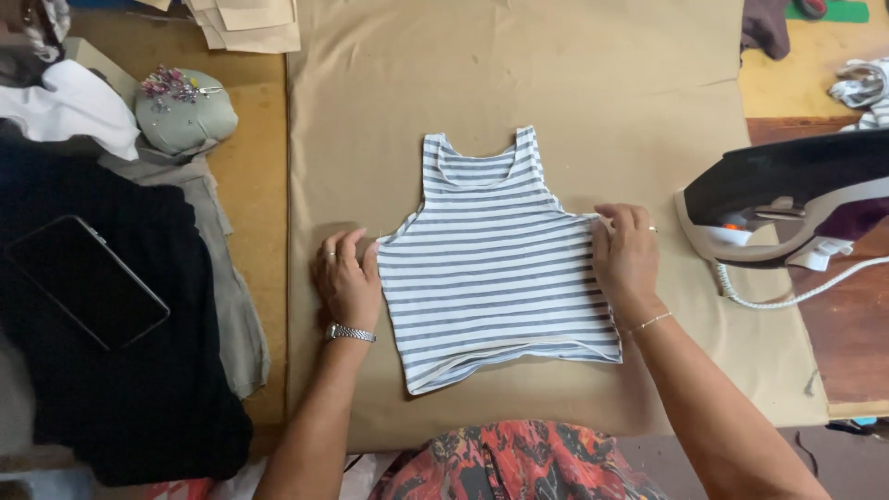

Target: Ironing and smoothing a striped garment component on a work surface.

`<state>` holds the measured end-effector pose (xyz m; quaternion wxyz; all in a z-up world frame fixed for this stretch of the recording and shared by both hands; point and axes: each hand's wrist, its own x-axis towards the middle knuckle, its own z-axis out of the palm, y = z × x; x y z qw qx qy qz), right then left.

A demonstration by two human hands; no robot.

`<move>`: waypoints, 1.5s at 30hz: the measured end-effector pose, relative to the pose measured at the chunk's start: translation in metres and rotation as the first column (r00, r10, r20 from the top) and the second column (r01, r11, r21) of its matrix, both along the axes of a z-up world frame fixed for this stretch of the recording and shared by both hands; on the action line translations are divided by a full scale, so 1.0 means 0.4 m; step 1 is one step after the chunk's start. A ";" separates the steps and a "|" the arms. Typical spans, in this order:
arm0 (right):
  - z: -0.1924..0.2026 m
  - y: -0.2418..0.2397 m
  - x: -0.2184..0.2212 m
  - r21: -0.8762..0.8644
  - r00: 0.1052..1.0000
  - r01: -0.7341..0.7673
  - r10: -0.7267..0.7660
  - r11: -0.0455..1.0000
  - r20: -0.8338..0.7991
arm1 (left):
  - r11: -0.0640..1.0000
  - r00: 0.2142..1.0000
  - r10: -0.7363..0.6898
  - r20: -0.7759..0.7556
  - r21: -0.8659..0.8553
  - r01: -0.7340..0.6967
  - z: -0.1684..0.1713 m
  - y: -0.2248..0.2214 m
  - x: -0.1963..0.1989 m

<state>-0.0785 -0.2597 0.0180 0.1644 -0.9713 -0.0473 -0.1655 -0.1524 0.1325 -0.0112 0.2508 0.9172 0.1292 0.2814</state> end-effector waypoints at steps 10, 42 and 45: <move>0.091 0.043 -0.128 -0.153 0.884 -0.436 0.454 0.887 0.110 | 0.980 0.978 -0.174 0.113 -0.077 0.183 0.069 0.053 -0.055; 0.118 -0.008 -0.425 -0.054 0.764 -0.643 0.645 0.764 0.017 | 0.535 0.690 -0.717 -0.104 0.553 0.639 0.105 -0.074 -0.399; 0.107 -0.012 -0.429 -0.085 0.774 -0.630 0.633 0.772 0.006 | 0.570 0.704 -0.699 -0.122 0.500 0.652 0.131 -0.088 -0.378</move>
